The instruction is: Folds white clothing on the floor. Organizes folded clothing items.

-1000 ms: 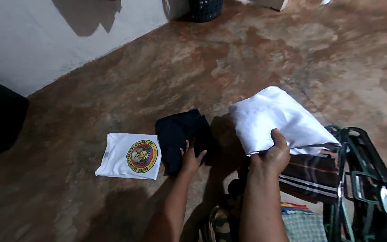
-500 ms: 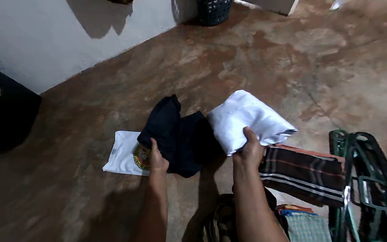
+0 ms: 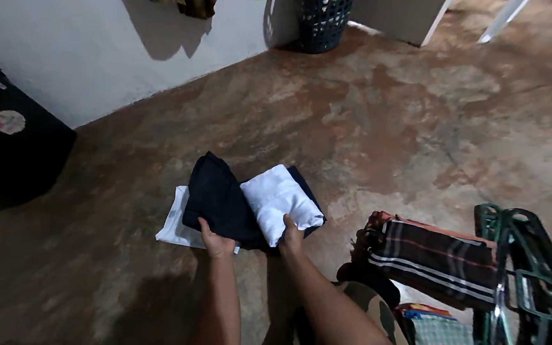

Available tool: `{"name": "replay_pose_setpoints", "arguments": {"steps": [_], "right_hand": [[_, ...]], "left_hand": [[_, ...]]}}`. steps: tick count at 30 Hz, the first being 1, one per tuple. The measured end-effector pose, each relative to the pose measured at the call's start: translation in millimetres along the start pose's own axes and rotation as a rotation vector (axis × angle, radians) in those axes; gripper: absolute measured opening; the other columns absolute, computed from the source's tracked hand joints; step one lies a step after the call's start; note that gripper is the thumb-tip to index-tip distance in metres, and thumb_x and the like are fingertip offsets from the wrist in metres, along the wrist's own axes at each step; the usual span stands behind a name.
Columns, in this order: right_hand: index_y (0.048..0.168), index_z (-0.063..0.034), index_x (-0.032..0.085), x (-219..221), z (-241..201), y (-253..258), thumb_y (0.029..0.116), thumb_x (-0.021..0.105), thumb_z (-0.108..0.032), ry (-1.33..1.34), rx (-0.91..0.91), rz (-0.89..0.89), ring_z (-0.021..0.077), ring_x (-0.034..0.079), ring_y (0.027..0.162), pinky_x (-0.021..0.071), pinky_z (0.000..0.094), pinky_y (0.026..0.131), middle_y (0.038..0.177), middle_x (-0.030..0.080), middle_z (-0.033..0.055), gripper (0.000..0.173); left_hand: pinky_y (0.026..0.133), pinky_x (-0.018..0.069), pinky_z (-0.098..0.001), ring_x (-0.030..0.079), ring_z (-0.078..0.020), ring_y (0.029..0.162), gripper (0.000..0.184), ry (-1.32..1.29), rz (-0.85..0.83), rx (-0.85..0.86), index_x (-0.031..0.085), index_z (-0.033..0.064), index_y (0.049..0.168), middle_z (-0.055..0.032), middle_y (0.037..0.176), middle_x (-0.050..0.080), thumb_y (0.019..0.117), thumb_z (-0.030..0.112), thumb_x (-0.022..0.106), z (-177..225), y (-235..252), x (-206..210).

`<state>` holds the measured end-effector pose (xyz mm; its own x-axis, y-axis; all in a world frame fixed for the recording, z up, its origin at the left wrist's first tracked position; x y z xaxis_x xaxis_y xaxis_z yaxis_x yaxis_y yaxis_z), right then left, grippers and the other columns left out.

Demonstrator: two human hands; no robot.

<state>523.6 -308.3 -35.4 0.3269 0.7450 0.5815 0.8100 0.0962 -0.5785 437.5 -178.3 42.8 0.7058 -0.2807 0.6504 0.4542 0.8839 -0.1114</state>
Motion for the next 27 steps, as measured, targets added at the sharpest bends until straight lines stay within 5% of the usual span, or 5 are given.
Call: {"name": "replay_pose_setpoints", "arguments": {"steps": [9,16,19,22,27], "right_hand": [[0.149,-0.0044,0.038,4,15,-6,0.1057,0.056,-0.014,-0.021,0.118,-0.065,0.0256,0.060,0.120,0.0526,0.0453,0.100,0.138,0.056,0.0191,0.048],[0.156,-0.0046,0.025,3,-12,-30,0.0957,0.070,-0.010,-0.203,0.140,0.006,0.0306,0.061,0.115,0.0541,0.0488,0.095,0.136,0.056,0.0228,0.075],[0.146,0.0006,0.038,-7,-32,-37,0.1040,0.057,-0.016,-0.239,0.033,0.182,0.0290,0.063,0.097,0.0547,0.0479,0.082,0.117,0.061,0.0225,0.049],[0.152,-0.0001,0.033,-14,-63,-29,0.1059,0.054,-0.017,-0.309,-0.161,0.336,0.0296,0.059,0.116,0.0514,0.0449,0.095,0.138,0.053,0.0228,0.053],[0.158,-0.0020,0.024,-20,-90,-4,0.0992,0.052,-0.001,-0.269,-0.255,0.359,0.0331,0.048,0.133,0.0474,0.0462,0.103,0.156,0.035,0.0229,0.065]], "left_hand": [[0.102,0.0535,-0.0434,0.063,-0.0174,0.120,0.052,0.159,-0.087,0.015,0.042,0.0124,0.146,-0.0075,0.130,0.064,0.1120,0.044,0.018,-2,-13,23],[0.115,0.0428,-0.0402,0.056,-0.0229,0.132,0.051,1.168,-0.426,-0.121,0.049,-0.0071,0.143,-0.0233,0.139,0.058,0.1085,0.031,0.050,-40,-52,89],[0.125,-0.0008,-0.0628,0.010,-0.0255,0.159,0.075,1.716,-0.842,-0.112,0.029,0.0176,0.163,-0.0046,0.171,0.021,0.1030,0.058,0.047,-94,-49,92],[0.115,-0.0068,-0.0778,-0.009,-0.0350,0.159,0.085,1.956,-0.920,-0.116,0.011,0.0338,0.166,-0.0022,0.174,0.001,0.0974,0.071,0.045,-121,-54,99],[0.113,-0.0040,-0.0812,-0.011,-0.0383,0.158,0.088,2.109,-0.945,-0.042,0.007,0.0406,0.165,-0.0036,0.174,-0.006,0.0990,0.003,0.052,-131,-63,92]]}}
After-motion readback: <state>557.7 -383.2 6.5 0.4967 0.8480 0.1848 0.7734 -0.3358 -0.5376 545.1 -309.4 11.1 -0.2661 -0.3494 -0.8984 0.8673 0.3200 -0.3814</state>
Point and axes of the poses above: each hand's wrist, its own y-axis towards the middle knuckle, its own x-axis out of the palm, z = x × y, the point moved 2 cm from there along y, towards the middle knuckle
